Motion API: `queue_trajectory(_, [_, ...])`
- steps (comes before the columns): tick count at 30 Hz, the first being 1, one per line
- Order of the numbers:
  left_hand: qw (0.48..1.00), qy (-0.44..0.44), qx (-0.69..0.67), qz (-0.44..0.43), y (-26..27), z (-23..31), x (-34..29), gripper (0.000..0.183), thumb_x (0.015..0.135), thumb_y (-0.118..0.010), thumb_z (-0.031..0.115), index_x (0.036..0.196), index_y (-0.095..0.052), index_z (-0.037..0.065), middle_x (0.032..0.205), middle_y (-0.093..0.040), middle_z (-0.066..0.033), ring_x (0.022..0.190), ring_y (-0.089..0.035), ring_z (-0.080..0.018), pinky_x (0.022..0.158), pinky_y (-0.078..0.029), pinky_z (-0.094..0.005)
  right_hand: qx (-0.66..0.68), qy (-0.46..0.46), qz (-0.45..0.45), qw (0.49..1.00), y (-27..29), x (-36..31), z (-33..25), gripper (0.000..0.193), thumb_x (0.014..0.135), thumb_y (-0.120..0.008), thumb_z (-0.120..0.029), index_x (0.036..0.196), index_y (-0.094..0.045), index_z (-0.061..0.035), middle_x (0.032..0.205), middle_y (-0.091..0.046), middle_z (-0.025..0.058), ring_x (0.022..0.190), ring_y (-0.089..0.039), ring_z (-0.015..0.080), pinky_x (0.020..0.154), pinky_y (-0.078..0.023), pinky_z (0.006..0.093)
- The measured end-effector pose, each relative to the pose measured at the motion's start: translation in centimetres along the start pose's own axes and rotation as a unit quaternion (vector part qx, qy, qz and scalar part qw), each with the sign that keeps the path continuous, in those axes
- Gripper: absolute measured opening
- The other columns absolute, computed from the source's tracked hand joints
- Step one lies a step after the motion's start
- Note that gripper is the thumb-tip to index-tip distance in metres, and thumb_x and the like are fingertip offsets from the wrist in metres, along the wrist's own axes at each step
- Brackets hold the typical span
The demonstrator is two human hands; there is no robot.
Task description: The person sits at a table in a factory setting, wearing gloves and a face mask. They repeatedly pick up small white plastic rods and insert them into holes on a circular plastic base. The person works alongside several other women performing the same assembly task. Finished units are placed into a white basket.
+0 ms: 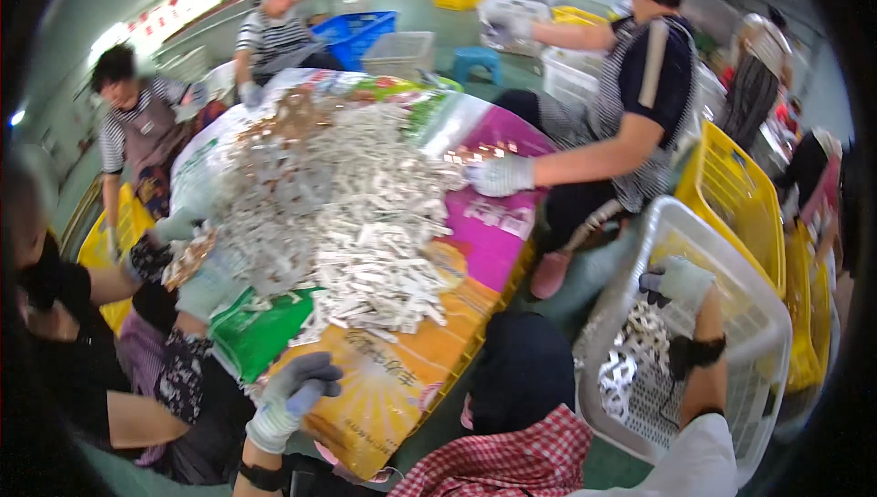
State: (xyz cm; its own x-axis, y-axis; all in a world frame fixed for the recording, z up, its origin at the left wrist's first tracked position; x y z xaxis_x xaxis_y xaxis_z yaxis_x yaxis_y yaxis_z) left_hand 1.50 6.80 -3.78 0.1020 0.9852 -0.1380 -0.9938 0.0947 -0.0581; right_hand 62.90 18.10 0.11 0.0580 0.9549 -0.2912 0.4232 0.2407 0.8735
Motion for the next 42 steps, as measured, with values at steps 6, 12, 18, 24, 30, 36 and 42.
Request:
queue_trajectory(6, [0.995,0.051,-0.053,-0.063,0.2,-1.0,-1.4,0.045,0.099,-0.060,0.015,0.139,-0.049,-0.003,0.126,-0.063,-0.0146,0.114,-0.063,-0.0223,0.102,-0.049,-0.0343,-0.037,0.448,-0.054,0.892,-1.8,-2.3,-29.9,0.029,0.096,-0.060,-0.028,0.113,-0.069,-0.0059,0.081,-0.071,0.0147,0.069,-0.071,0.0279,0.067,-0.056,0.0344])
queue_trajectory(12, [0.994,0.061,-0.066,-0.062,-0.2,-0.7,-0.1,0.045,0.101,-0.058,0.018,0.139,-0.048,-0.004,0.125,-0.064,-0.0141,0.113,-0.062,-0.0199,0.100,-0.049,-0.0320,-0.130,0.612,-0.052,0.778,-17.1,1.8,-48.1,0.045,0.098,-0.054,-0.040,0.128,-0.058,-0.0070,0.121,-0.063,0.0192,0.114,-0.059,0.0380,0.097,-0.047,0.0470])
queue_trajectory(18, [0.996,-0.017,-0.043,-0.074,0.8,0.5,0.0,0.040,0.103,-0.057,0.023,0.134,-0.052,-0.003,0.115,-0.065,-0.0089,0.101,-0.062,-0.0147,0.093,-0.050,-0.0292,-0.303,0.601,0.182,0.717,-28.3,8.4,-55.7,0.026,0.081,-0.065,-0.018,0.106,-0.067,-0.0092,0.104,-0.065,0.0140,0.098,-0.063,0.0322,0.085,-0.049,0.0457])
queue_trajectory(24, [0.993,-0.084,-0.030,0.083,4.3,2.1,-1.9,0.039,0.099,-0.062,0.016,0.133,-0.053,-0.002,0.115,-0.065,-0.0085,0.104,-0.061,-0.0145,0.095,-0.049,-0.0288,-0.120,0.622,0.229,0.739,-21.8,4.2,-56.3,0.019,0.084,-0.065,-0.019,0.100,-0.068,-0.0081,0.102,-0.065,0.0131,0.099,-0.061,0.0330,0.088,-0.047,0.0472])
queue_trajectory(30, [0.851,-0.325,0.181,0.371,7.5,6.2,-4.8,0.064,0.085,-0.075,0.012,0.140,-0.046,-0.003,0.134,-0.054,-0.0153,0.122,-0.054,-0.0265,0.104,-0.044,-0.0384,0.087,0.565,-0.003,0.821,-15.4,-2.4,-50.0,0.022,0.091,-0.065,-0.024,0.091,-0.064,-0.0018,0.075,-0.059,0.0131,0.069,-0.058,0.0310,0.069,-0.048,0.0405])
queue_trajectory(36, [0.979,-0.097,0.116,0.138,3.6,4.3,-2.0,0.035,0.091,-0.072,0.019,0.119,-0.066,-0.001,0.096,-0.070,-0.0070,0.090,-0.066,-0.0141,0.084,-0.053,-0.0304,0.167,0.518,-0.301,0.783,-20.6,-4.1,-44.5,0.035,0.098,-0.060,-0.033,0.110,-0.068,-0.0013,0.093,-0.068,0.0124,0.088,-0.064,0.0234,0.082,-0.050,0.0351])
queue_trajectory(42, [0.924,-0.223,0.272,0.151,3.0,-0.6,-0.3,0.035,0.097,-0.058,0.028,0.117,-0.059,-0.001,0.094,-0.065,-0.0189,0.085,-0.063,-0.0351,0.078,-0.052,-0.0435,0.117,0.550,-0.071,0.824,-18.8,-0.9,-44.8,0.034,0.098,-0.059,-0.031,0.120,-0.066,-0.0057,0.104,-0.071,0.0133,0.100,-0.068,0.0277,0.090,-0.051,0.0396])
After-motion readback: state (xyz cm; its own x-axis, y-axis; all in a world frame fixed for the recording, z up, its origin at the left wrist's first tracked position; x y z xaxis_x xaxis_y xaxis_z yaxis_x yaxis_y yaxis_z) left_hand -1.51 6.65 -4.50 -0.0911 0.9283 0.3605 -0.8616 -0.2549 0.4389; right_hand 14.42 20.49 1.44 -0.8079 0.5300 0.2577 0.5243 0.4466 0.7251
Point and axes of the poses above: each hand's wrist, its own x-axis towards the middle knuckle, its own y-axis out of the back of the hand, z = x × y, the point moved 6 cm from there along x, towards the middle knuckle
